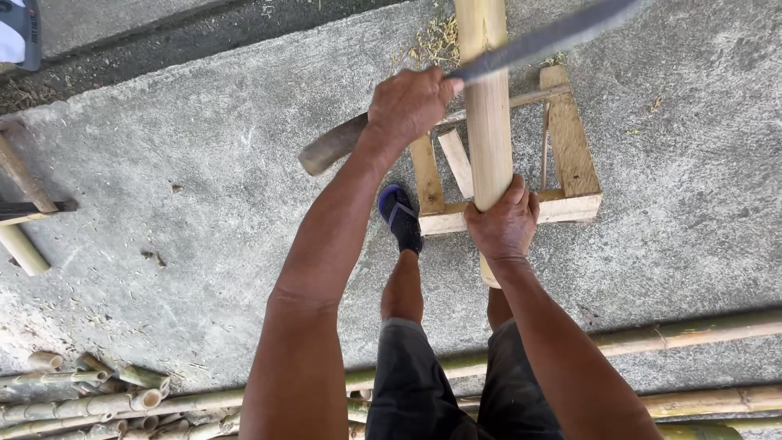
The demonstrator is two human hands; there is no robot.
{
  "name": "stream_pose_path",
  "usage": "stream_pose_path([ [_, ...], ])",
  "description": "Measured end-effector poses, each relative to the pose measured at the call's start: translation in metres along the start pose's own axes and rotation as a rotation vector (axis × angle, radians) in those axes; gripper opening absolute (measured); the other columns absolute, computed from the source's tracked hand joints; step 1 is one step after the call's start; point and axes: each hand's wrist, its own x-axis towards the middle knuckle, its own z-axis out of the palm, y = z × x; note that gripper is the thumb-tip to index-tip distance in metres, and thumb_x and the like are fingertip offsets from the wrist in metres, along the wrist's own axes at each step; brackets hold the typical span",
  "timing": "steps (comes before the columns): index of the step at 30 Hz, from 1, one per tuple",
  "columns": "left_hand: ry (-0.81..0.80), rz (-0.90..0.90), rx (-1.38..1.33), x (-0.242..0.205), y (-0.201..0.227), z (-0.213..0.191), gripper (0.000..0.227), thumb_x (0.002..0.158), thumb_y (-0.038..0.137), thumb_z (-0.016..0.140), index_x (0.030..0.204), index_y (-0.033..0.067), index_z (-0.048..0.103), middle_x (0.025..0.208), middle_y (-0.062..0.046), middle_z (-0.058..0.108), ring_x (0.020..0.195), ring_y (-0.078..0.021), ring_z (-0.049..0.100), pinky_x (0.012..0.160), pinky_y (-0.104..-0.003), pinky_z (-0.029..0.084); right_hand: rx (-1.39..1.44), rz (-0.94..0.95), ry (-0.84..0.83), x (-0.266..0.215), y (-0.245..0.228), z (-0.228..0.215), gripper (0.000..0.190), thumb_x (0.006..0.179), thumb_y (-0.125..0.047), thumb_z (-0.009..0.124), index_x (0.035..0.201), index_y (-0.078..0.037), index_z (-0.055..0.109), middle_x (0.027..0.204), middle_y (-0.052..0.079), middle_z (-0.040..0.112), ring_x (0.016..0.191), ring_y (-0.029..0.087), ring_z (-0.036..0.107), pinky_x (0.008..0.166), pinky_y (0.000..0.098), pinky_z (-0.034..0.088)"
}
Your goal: Shaving and shaping a bamboo pole using a large machete to prepare it for use.
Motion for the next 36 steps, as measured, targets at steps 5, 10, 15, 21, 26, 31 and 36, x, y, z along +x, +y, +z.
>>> stream_pose_path([
  [5, 0.238, -0.228, -0.345, 0.015, -0.011, 0.005, 0.057, 0.106, 0.052, 0.029, 0.102, 0.0060, 0.063, 0.058, 0.005, 0.051, 0.039, -0.0068, 0.046, 0.031, -0.028, 0.044, -0.027, 0.026, -0.019, 0.000, 0.002, 0.003, 0.089, 0.077, -0.027, 0.078, 0.140, 0.009, 0.027, 0.111, 0.023, 0.059, 0.103, 0.035, 0.067, 0.123, 0.0534, 0.028],
  [10, 0.035, 0.008, 0.023, 0.001, -0.001, -0.005, 0.057, 0.107, 0.054, 0.032, 0.102, 0.0081, 0.067, 0.056, 0.001, 0.052, 0.042, -0.0094, 0.047, 0.038, -0.030, 0.045, -0.020, 0.010, 0.009, -0.001, -0.001, 0.003, 0.090, 0.077, -0.028, 0.079, 0.140, 0.009, 0.027, 0.112, 0.024, 0.058, 0.106, 0.037, 0.066, 0.120, 0.0552, 0.027],
  [15, 0.215, -0.173, -0.136, 0.011, -0.001, -0.025, 0.052, 0.108, 0.047, 0.033, 0.108, 0.0063, 0.066, 0.059, 0.002, 0.055, 0.043, -0.0090, 0.053, 0.036, -0.031, 0.049, -0.015, 0.022, 0.015, -0.004, -0.003, 0.008, 0.090, 0.078, -0.028, 0.079, 0.141, 0.008, 0.025, 0.113, 0.024, 0.057, 0.108, 0.038, 0.064, 0.122, 0.0557, 0.027],
  [21, 0.012, 0.015, 0.138, 0.018, -0.013, -0.007, 0.056, 0.105, 0.056, 0.041, 0.111, 0.0088, 0.071, 0.063, -0.002, 0.058, 0.051, -0.0102, 0.053, 0.045, -0.030, 0.044, -0.019, 0.044, 0.011, -0.004, -0.006, 0.006, 0.093, 0.078, -0.028, 0.079, 0.143, 0.009, 0.025, 0.117, 0.026, 0.056, 0.110, 0.038, 0.063, 0.122, 0.0564, 0.025],
  [26, 0.176, -0.130, -0.140, 0.020, -0.014, 0.006, 0.051, 0.108, 0.045, 0.034, 0.107, 0.0033, 0.064, 0.061, -0.002, 0.057, 0.041, -0.0123, 0.051, 0.032, -0.032, 0.047, 0.007, 0.020, 0.009, 0.001, -0.001, 0.001, 0.091, 0.076, -0.026, 0.078, 0.141, 0.009, 0.027, 0.115, 0.025, 0.060, 0.112, 0.038, 0.065, 0.123, 0.0538, 0.023],
  [31, 0.158, -0.051, 0.011, 0.019, -0.013, 0.016, 0.054, 0.109, 0.052, 0.034, 0.104, 0.0085, 0.066, 0.057, 0.002, 0.053, 0.042, -0.0065, 0.046, 0.038, -0.028, 0.045, 0.040, 0.007, -0.015, 0.000, 0.008, 0.005, 0.092, 0.076, -0.027, 0.078, 0.142, 0.010, 0.026, 0.115, 0.026, 0.061, 0.111, 0.037, 0.066, 0.125, 0.0513, 0.022],
  [36, 0.232, -0.141, -0.185, 0.012, 0.001, 0.018, 0.055, 0.107, 0.050, 0.028, 0.106, 0.0084, 0.064, 0.055, 0.004, 0.048, 0.037, -0.0094, 0.043, 0.032, -0.036, 0.048, 0.021, -0.003, -0.015, 0.001, 0.008, 0.001, 0.092, 0.076, -0.027, 0.079, 0.142, 0.009, 0.025, 0.116, 0.027, 0.062, 0.112, 0.037, 0.066, 0.125, 0.0508, 0.020],
])
